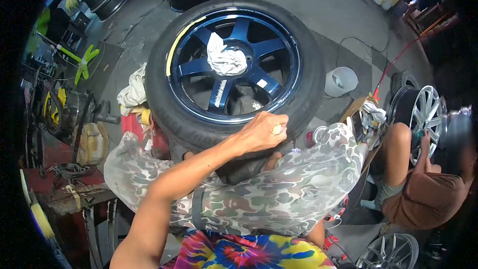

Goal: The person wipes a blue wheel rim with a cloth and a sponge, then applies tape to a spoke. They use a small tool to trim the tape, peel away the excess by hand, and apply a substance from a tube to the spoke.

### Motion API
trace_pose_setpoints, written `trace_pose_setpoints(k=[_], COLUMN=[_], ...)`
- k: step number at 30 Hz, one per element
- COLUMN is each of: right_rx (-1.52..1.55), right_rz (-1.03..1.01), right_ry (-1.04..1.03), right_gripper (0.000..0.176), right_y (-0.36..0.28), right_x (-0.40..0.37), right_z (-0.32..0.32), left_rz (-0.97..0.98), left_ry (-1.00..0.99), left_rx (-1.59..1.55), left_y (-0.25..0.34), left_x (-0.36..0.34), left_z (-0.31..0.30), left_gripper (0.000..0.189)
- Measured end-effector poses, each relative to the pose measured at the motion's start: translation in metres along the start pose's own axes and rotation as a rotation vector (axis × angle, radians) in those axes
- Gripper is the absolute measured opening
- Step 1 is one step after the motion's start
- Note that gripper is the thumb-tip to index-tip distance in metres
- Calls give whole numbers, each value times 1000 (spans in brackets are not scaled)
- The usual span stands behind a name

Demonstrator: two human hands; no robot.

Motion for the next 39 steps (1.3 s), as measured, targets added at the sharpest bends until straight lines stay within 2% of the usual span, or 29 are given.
trace_pose_setpoints(k=[2, 3, 5, 7, 9, 11, 13, 15, 17, 19, 22, 24, 25, 27, 28, 29, 31, 35, 37, 38, 39], right_rx=[30, 45, 69, 105, 135, 156, 175, 176, 196, 206, 216, 207, 208, 200, 209, 207, 211, 204, 205, 205, 209], right_rz=[16, 22, 24, 34, 39, 45, 58, 59, 66, 75, 72, 68, 71, 70, 75, 70, 72, 48, 45, 38, 31], right_ry=[30, 47, 78, 121, 161, 199, 231, 248, 271, 286, 300, 295, 296, 285, 286, 281, 276, 267, 268, 264, 264], right_gripper=[30, 30, 30, 30, 30, 30, 30, 30, 30, 30, 30, 30, 30, 31, 31, 31, 31, 31, 31, 31, 31], right_y=[-3, -3, -8, -6, -5, -5, -4, -5, 4, 5, 5, 3, 6, 4, 7, 6, 1, -8, -11, -12, -15], right_x=[2, 3, 7, 7, 13, 16, 15, 21, 15, 17, 20, 24, 25, 31, 30, 35, 38, 45, 46, 47, 47], right_z=[-24, -36, -58, -91, -115, -139, -160, -171, -191, -197, -209, -214, -220, -218, -220, -216, -212, -217, -221, -221, -219], left_rz=[-252, -243, -175, -103, -152, -172, -70, -97, -326, -445, -471, -315, -459, -408, -318, -288, -233, -146, -269, -431, -427], left_ry=[-144, -138, -187, -203, -301, -318, -296, -275, -361, -234, -161, -1, 1, 7, -55, -83, -132, -244, -396, -439, -439], left_rx=[-129, -131, -107, -103, -77, -124, -306, -297, -680, -840, -850, -902, -868, -927, -924, -876, -498, -433, -406, -389, -390], left_y=[6, 5, 0, 14, 27, 21, 12, 3, -19, -10, -31, -42, -29, -17, -16, -20, -19, -10, 2, -6, -7], left_x=[-5, -8, -11, -9, -8, -8, -6, -4, -3, -11, -8, -2, -5, -5, -5, -5, -1, -1, -12, -18, -18], left_z=[3, 7, 20, 19, 26, 38, 43, 38, 42, 19, 12, 4, -8, -12, -7, -3, -6, -7, -5, 5, 11], left_gripper=[25, 25, 46, 38, 34, 35, 37, 31, 28, 23, 21, 17, 13, 26, 34, 35, 40, 40, 37, 33, 33])
Point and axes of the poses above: each hand's wrist, its own x-axis towards the middle knuckle, its own z-axis out of the palm, y = z × x, the point moved 7 cm from there along x, towards the middle knuckle, and after that the axes turned 5 degrees about z, right-handed, at the moved point
